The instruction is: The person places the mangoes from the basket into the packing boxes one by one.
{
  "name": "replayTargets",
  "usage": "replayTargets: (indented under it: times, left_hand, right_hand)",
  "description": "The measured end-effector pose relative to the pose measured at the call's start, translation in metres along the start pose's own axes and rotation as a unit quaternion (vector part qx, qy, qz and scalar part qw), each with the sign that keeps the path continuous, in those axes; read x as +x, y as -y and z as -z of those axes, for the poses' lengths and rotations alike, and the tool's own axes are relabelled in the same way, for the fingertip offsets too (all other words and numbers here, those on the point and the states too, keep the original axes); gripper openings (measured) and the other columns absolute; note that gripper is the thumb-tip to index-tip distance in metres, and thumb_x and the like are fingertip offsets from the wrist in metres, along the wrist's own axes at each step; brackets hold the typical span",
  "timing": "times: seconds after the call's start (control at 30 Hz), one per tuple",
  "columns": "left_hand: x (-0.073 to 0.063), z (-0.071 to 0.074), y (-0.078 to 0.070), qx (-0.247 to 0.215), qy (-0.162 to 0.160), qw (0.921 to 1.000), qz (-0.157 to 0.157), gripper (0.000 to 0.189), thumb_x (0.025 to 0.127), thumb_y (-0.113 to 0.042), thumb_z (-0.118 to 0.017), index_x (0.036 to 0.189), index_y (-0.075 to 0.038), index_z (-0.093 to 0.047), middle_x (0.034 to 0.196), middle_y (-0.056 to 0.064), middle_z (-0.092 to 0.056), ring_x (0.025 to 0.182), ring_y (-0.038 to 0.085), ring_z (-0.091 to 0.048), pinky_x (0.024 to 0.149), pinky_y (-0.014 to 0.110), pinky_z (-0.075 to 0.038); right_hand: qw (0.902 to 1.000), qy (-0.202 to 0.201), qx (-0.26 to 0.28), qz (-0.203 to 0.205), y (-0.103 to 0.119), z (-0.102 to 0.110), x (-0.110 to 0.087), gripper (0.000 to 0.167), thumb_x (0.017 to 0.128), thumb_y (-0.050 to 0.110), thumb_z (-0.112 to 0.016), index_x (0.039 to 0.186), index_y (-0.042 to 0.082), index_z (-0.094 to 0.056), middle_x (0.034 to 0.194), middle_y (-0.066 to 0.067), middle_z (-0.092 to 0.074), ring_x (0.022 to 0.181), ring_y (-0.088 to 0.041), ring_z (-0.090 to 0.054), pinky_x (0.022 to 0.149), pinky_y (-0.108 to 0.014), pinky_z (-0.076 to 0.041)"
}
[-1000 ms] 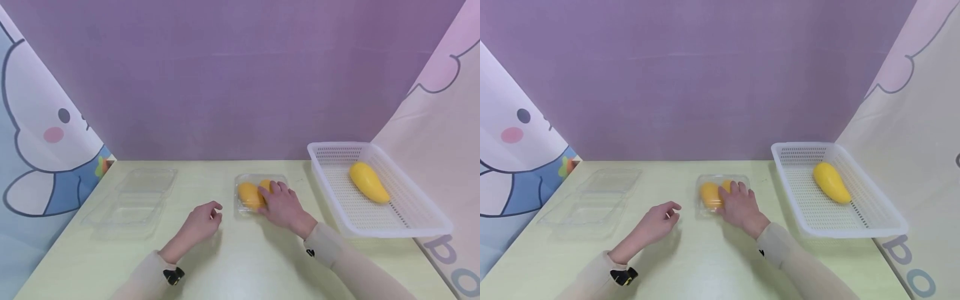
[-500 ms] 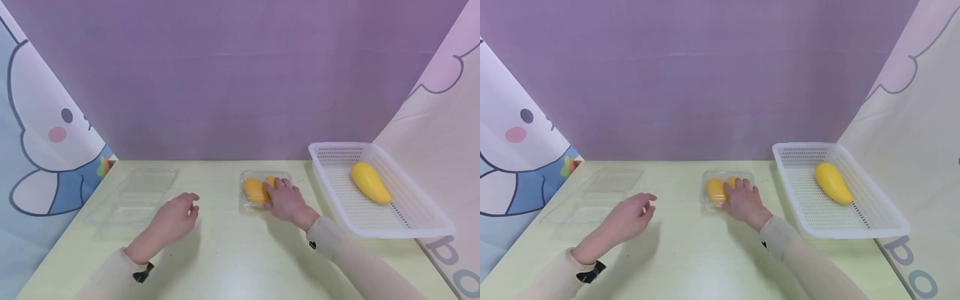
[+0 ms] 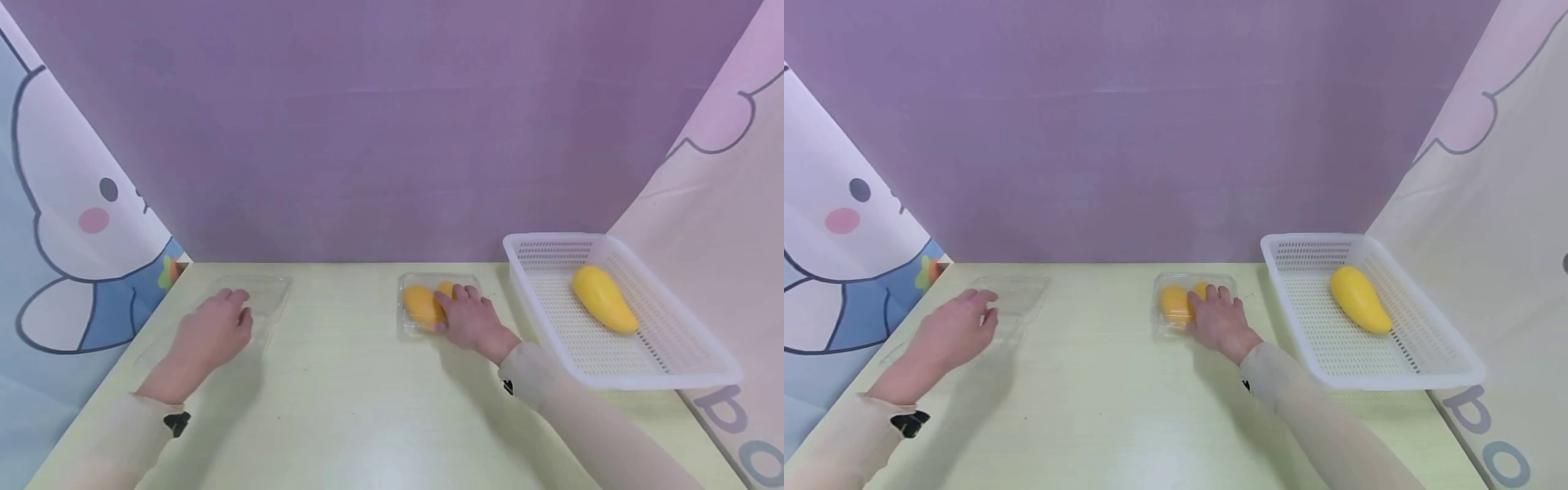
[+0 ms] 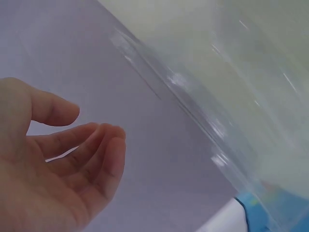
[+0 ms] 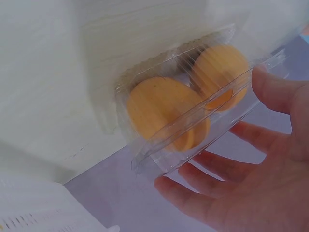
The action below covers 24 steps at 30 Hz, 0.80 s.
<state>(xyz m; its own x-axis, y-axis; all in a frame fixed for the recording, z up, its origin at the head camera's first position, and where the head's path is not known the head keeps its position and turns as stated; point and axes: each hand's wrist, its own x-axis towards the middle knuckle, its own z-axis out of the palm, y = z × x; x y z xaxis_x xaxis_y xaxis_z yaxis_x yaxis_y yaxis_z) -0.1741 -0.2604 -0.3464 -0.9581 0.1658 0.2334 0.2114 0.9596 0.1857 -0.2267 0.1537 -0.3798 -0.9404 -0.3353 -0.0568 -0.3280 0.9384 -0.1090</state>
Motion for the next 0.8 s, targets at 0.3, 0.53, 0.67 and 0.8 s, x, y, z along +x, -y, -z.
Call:
replayTargets:
  times: [0.3,0.53,0.67,0.8]
  left_hand:
    - [-0.006,0.009,0.049,0.025,0.015,0.9987,0.041,0.027,0.093,-0.008,-0.052,0.109,0.014,-0.056,0.089,0.026,-0.056,0.067,0.034,-0.053,0.053,0.048,-0.047]
    - [-0.014,0.007,0.082,0.015,-0.001,0.9979,0.063,0.021,0.092,-0.008,-0.051,0.094,0.012,-0.055,0.08,0.023,-0.052,0.065,0.035,-0.048,0.05,0.046,-0.041]
    - [-0.019,0.003,0.098,0.022,0.0,0.9962,0.085,0.027,0.092,-0.009,-0.052,0.101,0.016,-0.055,0.089,0.031,-0.054,0.074,0.043,-0.05,0.059,0.054,-0.044]
    - [-0.024,0.0,0.113,0.035,0.004,0.9929,0.113,0.031,0.093,-0.012,-0.052,0.102,0.018,-0.053,0.09,0.033,-0.053,0.077,0.046,-0.049,0.061,0.055,-0.043]
  right_hand:
    - [0.9999,0.005,0.009,-0.008,-0.006,0.002,0.006,0.063,0.097,0.034,-0.068,0.152,0.012,-0.047,0.141,-0.022,-0.048,0.132,-0.046,-0.04,0.104,-0.066,-0.039]
    - [0.9999,0.01,0.001,-0.012,-0.01,0.004,0.008,0.062,0.098,0.034,-0.067,0.152,0.012,-0.046,0.141,-0.023,-0.048,0.131,-0.046,-0.041,0.103,-0.066,-0.04]
    - [0.9999,0.008,-0.002,-0.011,-0.011,0.004,0.01,0.061,0.098,0.033,-0.067,0.151,0.013,-0.047,0.138,-0.022,-0.049,0.129,-0.045,-0.043,0.102,-0.065,-0.041]
    - [0.9999,0.005,-0.004,-0.007,-0.012,0.005,0.012,0.061,0.097,0.032,-0.067,0.151,0.012,-0.047,0.136,-0.022,-0.051,0.127,-0.044,-0.044,0.1,-0.063,-0.043]
